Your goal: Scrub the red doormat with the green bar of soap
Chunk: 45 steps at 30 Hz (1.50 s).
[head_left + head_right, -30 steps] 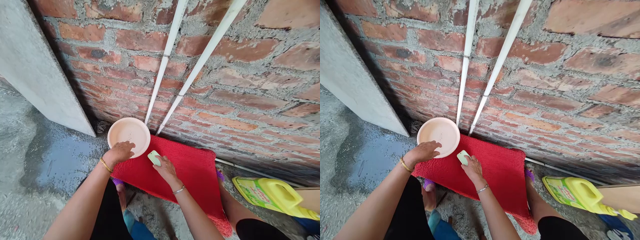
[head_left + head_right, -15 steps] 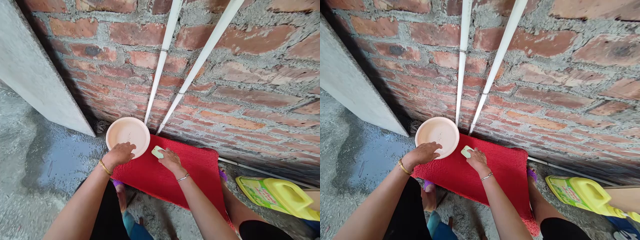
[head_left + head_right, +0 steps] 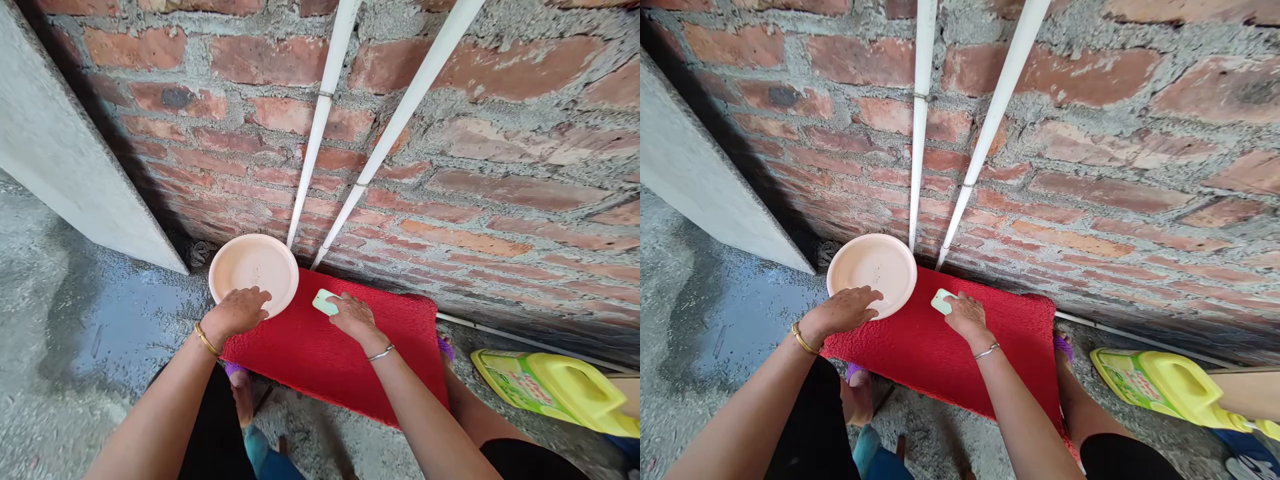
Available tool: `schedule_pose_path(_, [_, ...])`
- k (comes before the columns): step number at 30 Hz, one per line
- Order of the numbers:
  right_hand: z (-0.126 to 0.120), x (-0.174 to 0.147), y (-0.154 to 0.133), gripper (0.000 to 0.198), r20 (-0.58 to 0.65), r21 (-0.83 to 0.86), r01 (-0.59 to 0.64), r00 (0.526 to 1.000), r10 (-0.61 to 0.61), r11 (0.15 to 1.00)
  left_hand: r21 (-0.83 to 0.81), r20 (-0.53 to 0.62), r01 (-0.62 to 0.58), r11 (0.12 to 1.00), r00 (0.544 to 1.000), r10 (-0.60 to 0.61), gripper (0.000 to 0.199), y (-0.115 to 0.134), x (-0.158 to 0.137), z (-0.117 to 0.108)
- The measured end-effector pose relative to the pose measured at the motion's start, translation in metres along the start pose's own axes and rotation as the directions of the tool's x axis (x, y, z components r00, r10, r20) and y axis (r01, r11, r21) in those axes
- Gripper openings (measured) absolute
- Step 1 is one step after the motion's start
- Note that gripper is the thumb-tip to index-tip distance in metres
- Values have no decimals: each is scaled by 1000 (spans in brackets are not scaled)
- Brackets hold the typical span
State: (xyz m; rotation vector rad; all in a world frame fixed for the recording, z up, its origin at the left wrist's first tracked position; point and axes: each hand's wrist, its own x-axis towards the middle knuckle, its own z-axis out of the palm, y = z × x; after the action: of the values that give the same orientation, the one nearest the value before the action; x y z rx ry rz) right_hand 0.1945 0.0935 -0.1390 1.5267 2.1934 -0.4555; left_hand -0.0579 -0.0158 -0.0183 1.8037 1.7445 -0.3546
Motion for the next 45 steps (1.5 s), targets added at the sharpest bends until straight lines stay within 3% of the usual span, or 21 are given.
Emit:
schedule_pose_path(6, [-1, 25, -41, 54, -91, 133, 117, 990, -105, 984, 7, -12, -12, 1000, 1000, 13, 40, 1, 6, 3])
schedule_pose_path(9, [3, 29, -29, 57, -20, 190, 128, 992, -127, 973, 4, -26, -19, 1000, 999, 19, 40, 2, 7, 4])
schedule_pose_path(11, [2, 27, -11, 59, 8, 161, 60, 998, -63, 985, 4, -32, -26, 1000, 999, 26, 39, 2, 7, 4])
schedule_pose_path(14, [-2, 21, 3, 56, -41, 84, -50, 998, 54, 995, 13, -18, -29, 999, 999, 30, 40, 3, 7, 3])
schedule_pose_path(16, [-2, 18, -6, 55, -83, 99, -56, 994, 64, 994, 10, -16, -33, 999, 999, 33, 41, 4, 7, 3])
schedule_pose_path(20, [8, 21, -42, 54, -106, 188, 56, 994, -36, 981, -17, -32, -37, 999, 999, 36, 43, 4, 10, 7])
schedule_pose_path(22, [15, 24, -44, 55, -101, 222, 97, 992, -76, 970, -16, -34, -33, 999, 999, 33, 45, 2, 13, 10])
schedule_pose_path(25, [22, 19, -8, 59, -98, 260, 60, 995, -36, 964, -8, -33, -33, 999, 999, 32, 45, 0, 17, 15])
schedule_pose_path(30, [29, -20, 117, 59, -92, 281, -206, 966, 240, 937, 7, -34, -45, 999, 998, 45, 46, 6, 20, 16])
schedule_pose_path(33, [30, -49, 177, 56, -59, 304, -459, 866, 497, 835, 10, -22, -53, 999, 998, 54, 45, 14, 19, 13])
schedule_pose_path(35, [31, -60, 194, 55, -59, 324, -571, 784, 618, 755, 13, -19, -56, 998, 998, 56, 44, 18, 18, 11])
schedule_pose_path(37, [31, -60, 188, 57, -75, 357, -583, 761, 644, 730, 19, -14, -58, 998, 998, 59, 45, 19, 20, 11])
schedule_pose_path(38, [31, -56, 177, 58, -80, 373, -557, 777, 624, 742, 23, -10, -58, 998, 998, 59, 46, 19, 21, 12])
schedule_pose_path(42, [21, -18, 97, 57, -120, 398, -373, 884, 451, 838, 33, -17, -56, 998, 998, 57, 46, 16, 28, 19])
schedule_pose_path(45, [6, 17, 29, 54, -180, 358, -173, 951, 250, 917, 35, -41, -68, 997, 997, 69, 46, 14, 32, 22])
